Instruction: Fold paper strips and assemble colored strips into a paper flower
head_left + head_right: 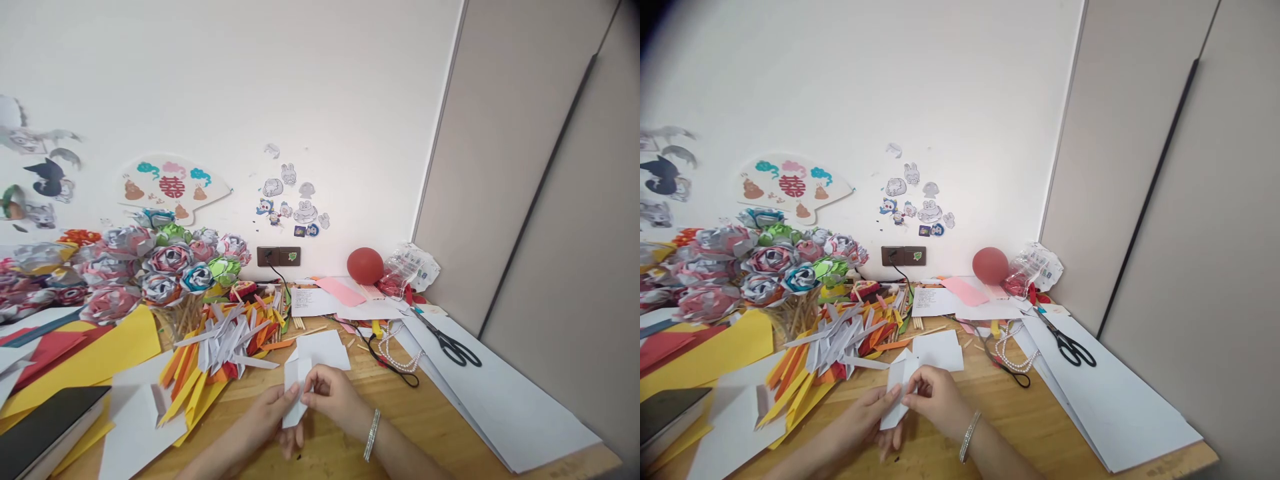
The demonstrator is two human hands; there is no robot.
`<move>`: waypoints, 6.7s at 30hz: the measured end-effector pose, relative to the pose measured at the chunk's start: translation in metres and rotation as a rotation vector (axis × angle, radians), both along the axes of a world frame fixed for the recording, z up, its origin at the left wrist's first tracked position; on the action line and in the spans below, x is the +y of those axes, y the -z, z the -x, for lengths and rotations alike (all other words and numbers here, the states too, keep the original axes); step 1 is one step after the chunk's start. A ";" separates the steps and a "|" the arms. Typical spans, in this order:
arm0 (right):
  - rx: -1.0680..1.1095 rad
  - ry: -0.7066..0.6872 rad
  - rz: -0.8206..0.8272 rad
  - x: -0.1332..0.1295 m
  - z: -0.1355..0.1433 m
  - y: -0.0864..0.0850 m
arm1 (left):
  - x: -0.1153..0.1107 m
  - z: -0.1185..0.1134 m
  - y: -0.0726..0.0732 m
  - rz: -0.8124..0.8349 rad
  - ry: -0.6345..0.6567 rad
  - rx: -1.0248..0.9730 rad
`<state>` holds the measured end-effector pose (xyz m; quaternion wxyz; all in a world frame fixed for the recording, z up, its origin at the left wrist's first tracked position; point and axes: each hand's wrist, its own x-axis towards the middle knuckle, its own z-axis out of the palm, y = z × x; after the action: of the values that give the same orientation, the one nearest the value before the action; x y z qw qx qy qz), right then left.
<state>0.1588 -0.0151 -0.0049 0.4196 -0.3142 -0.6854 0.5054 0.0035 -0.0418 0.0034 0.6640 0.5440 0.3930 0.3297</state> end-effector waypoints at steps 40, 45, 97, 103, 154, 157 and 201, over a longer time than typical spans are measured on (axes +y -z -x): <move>-0.044 0.084 0.058 0.006 0.001 0.000 | 0.004 0.002 -0.002 0.014 -0.065 0.069; -0.019 0.062 0.047 0.007 -0.001 -0.003 | 0.006 0.001 0.000 0.009 -0.073 0.071; -0.121 0.106 -0.244 0.000 -0.002 -0.007 | 0.012 0.009 -0.002 -0.149 -0.118 0.128; -0.151 0.147 -0.370 0.001 -0.004 -0.008 | 0.010 0.009 -0.008 -0.047 -0.113 0.103; -0.224 0.101 -0.059 0.006 -0.002 -0.002 | 0.006 -0.001 -0.003 -0.221 -0.136 0.297; -0.218 0.089 -0.036 0.006 -0.002 -0.002 | 0.007 -0.001 -0.002 -0.170 -0.160 0.296; -0.363 0.103 -0.206 0.006 -0.003 0.001 | 0.002 -0.002 -0.011 -0.384 -0.182 0.467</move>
<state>0.1617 -0.0095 -0.0055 0.3443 -0.3901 -0.7809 0.3457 0.0055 -0.0403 0.0149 0.4087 0.6831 0.5125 0.3220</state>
